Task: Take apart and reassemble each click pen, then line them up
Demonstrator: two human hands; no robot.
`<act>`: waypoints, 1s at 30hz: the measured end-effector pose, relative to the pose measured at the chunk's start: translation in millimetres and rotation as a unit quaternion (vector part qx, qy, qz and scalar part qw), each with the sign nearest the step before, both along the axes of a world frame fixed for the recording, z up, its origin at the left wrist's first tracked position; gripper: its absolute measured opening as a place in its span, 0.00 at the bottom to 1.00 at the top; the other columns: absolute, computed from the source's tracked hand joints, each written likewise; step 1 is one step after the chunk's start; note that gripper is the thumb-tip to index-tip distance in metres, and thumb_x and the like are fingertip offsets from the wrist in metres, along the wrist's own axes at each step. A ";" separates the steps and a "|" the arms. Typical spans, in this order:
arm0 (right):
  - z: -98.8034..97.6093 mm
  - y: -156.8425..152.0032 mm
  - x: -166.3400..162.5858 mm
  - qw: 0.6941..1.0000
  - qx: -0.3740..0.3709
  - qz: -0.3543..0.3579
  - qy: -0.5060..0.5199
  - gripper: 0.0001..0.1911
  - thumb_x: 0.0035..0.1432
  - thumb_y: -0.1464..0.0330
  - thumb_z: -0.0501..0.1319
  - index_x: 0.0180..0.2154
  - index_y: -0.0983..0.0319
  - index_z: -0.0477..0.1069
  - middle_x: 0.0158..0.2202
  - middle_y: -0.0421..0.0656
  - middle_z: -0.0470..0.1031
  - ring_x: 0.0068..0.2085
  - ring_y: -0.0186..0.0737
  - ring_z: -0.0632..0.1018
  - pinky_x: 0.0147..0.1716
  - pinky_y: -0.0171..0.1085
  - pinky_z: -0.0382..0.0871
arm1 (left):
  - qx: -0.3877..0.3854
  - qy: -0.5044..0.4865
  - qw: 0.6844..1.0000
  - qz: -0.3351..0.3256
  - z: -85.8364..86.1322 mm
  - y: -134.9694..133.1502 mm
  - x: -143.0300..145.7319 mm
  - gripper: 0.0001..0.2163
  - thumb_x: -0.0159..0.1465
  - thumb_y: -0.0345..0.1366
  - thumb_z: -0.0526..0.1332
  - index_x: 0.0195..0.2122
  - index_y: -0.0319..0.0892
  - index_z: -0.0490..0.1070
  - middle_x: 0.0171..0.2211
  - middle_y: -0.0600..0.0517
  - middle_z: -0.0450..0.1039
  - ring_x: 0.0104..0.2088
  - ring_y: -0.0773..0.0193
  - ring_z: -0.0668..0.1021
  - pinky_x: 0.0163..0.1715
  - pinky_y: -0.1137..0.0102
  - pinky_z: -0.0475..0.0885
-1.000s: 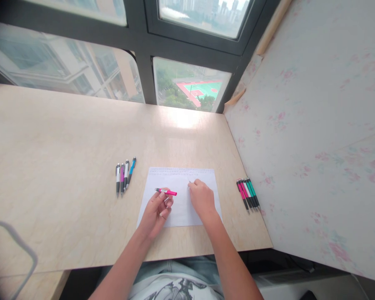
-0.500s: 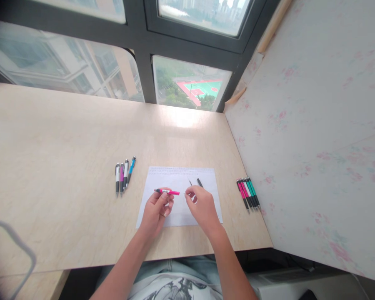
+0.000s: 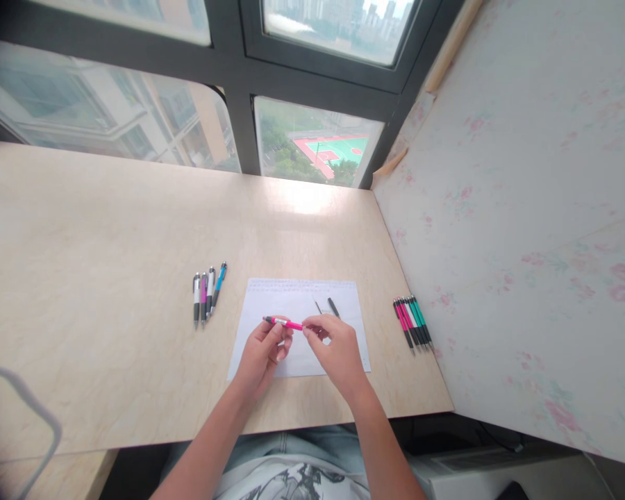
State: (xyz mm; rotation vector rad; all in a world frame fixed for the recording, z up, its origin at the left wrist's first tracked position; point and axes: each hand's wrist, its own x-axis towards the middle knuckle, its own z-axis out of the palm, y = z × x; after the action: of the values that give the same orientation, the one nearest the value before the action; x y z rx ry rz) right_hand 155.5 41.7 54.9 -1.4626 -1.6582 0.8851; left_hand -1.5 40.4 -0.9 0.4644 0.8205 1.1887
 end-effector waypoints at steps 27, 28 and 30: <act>0.4 -11.3 1.8 1.000 0.011 -0.002 -0.026 0.07 0.60 0.66 0.59 0.37 0.59 0.75 0.36 0.44 0.79 0.34 0.38 0.77 0.31 0.35 0.71 | -0.065 -0.112 0.991 -0.023 0.5 1.4 -5.1 0.12 0.57 0.38 0.69 0.38 0.36 0.74 0.27 0.50 0.73 0.24 0.74 0.71 0.22 0.81 0.64; -5.6 -10.6 6.8 0.999 0.018 -0.021 -0.047 0.08 0.60 0.66 0.58 0.37 0.59 0.75 0.37 0.45 0.78 0.34 0.38 0.77 0.30 0.35 0.71 | -0.065 -0.119 0.991 -0.019 -0.7 1.5 -5.4 0.12 0.57 0.37 0.69 0.38 0.36 0.74 0.28 0.49 0.73 0.25 0.74 0.71 0.23 0.81 0.65; -20.0 -8.7 17.6 0.990 0.030 -0.065 -0.121 0.09 0.61 0.67 0.56 0.38 0.60 0.74 0.37 0.45 0.78 0.32 0.38 0.77 0.28 0.35 0.69 | -0.065 -0.134 0.989 -0.013 -2.9 1.6 -5.9 0.11 0.57 0.36 0.69 0.38 0.36 0.74 0.29 0.48 0.74 0.26 0.74 0.71 0.24 0.81 0.66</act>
State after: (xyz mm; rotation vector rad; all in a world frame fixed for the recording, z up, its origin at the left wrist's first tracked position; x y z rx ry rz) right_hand 173.1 33.0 35.0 -1.6682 -1.7238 0.5990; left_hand -7.4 42.0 -3.8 0.2008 0.6527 1.1370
